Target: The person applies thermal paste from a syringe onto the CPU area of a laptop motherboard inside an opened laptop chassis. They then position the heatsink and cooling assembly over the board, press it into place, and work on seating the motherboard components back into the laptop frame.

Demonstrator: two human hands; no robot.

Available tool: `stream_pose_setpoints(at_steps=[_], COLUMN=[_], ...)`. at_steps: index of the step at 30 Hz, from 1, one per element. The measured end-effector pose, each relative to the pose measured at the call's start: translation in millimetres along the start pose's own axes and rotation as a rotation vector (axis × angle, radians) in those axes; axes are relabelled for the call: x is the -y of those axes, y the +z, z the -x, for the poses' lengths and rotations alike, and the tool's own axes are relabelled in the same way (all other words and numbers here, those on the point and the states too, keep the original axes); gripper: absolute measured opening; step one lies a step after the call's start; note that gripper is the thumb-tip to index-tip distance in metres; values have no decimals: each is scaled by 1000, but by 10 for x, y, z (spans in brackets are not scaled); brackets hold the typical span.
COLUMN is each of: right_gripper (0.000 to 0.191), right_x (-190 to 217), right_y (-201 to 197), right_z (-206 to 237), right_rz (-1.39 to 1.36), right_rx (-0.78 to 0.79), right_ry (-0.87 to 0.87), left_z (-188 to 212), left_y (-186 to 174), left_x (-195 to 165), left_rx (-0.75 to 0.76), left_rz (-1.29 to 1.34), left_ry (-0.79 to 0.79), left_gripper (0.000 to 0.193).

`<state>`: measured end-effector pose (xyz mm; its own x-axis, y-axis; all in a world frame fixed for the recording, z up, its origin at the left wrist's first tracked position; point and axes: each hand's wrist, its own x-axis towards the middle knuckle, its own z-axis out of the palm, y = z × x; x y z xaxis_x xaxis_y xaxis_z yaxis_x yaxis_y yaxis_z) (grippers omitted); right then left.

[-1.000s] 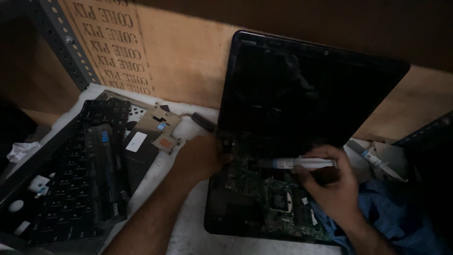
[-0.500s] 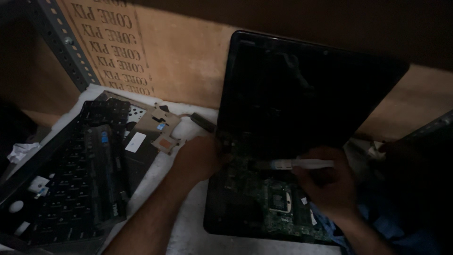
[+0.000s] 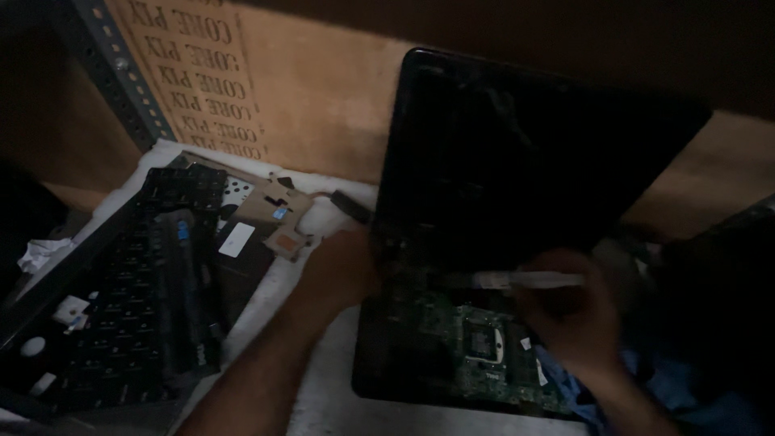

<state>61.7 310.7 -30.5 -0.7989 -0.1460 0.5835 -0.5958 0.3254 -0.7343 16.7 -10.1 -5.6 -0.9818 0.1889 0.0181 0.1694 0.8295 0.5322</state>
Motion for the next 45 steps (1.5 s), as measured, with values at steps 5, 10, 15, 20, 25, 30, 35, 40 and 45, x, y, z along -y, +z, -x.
stream_pose_setpoints(at_steps=[5,10,15,20,25,30,35,40,45], right_gripper=[43,49,52,51,49,50,51,50,49], right_x=[-83,-96,-51,14,100,137,117,114,160], right_y=[2,50,41,50,80,115,98,59,70], right_z=[-10,-38,-93,-136,-155,-164,-153,-149,-149], right_rz=[-104,-85,74,130,161,141,107,9,50], right_rx=[49,-14,29,27,24,12,3,26,-6], right_ry=[-104,-136,-167,-128,-91,-105,-72,-51,-27], left_z=[-21,-57,-103,-102,-54,-53,-41,-24,-26], left_y=[53,53,49,27,-19,-70,-89,-79,-92], left_x=[66,67,44,31,-4,-54,-67,-78,-111], left_rx=[-62,-11,-8,23,5,96,83,28,34], left_rz=[-20,-41,-10,-25,53,-21,-55,18,39], left_ry=[68,44,43,32,11,-49,-19,-41,-63], left_gripper=[28,35,34,36,39,37,38,37,33])
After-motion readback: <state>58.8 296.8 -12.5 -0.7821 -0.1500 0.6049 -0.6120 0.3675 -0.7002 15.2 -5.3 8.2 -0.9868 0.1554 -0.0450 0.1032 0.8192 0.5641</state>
